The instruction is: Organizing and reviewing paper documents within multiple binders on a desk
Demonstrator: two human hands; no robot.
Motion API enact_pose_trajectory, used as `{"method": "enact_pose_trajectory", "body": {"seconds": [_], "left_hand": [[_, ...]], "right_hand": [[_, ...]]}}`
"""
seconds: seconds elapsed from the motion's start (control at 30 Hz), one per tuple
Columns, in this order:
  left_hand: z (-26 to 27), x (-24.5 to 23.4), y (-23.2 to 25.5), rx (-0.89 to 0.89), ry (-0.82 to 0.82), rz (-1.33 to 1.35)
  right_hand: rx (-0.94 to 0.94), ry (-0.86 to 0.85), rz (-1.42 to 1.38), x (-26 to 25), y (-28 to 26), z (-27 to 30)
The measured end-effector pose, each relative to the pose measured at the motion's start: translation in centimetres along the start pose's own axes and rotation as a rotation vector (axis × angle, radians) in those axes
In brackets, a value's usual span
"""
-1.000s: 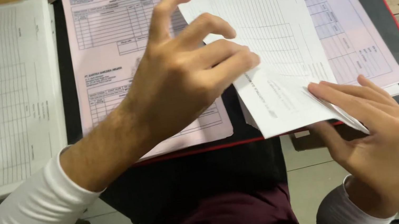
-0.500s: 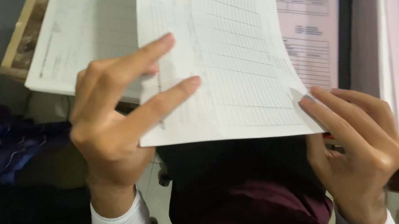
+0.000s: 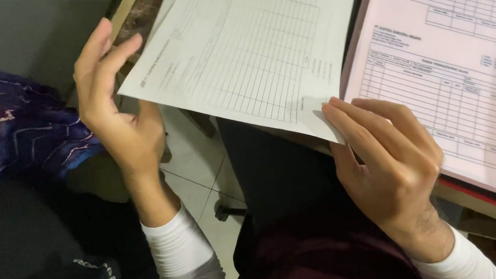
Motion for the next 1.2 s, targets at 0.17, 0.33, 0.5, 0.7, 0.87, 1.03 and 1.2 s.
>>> {"method": "enact_pose_trajectory", "body": {"seconds": [0.17, 0.33, 0.5, 0.7, 0.87, 1.03, 1.2], "left_hand": [[2.2, 0.0, -2.7, -0.146, 0.104, 0.041], [3.3, 1.5, -4.0, -0.122, -0.01, 0.015], [3.1, 2.2, -3.2, -0.014, -0.059, 0.032], [3.1, 2.0, -3.4, -0.017, -0.009, 0.042], [3.1, 2.0, -3.4, -0.032, 0.002, 0.051], [2.9, 2.1, -3.2, -0.018, -0.003, 0.053], [2.6, 2.3, -2.9, 0.018, -0.02, 0.045]], "right_hand": [[-0.004, -0.03, 0.004, 2.3, -0.9, -0.8], [0.034, -0.072, -0.006, 3.6, -0.6, -1.3], [0.09, -0.119, 0.013, 4.0, 0.1, -1.8], [0.135, -0.151, -0.044, 4.1, 1.0, -2.0], [0.177, -0.171, -0.044, 4.2, 1.3, -1.9], [0.208, -0.134, -0.06, 1.7, 0.5, -1.5], [0.185, -0.048, 0.026, -3.4, 1.0, 0.0]]}}
Point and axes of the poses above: each hand's wrist, its own z-axis away from the middle knuckle, its own x-axis out of the palm, y = z × x, the point moved 8 cm from there along -z, towards the middle knuckle, and after that the axes turned 11 degrees about x, right-handed, at the moved point
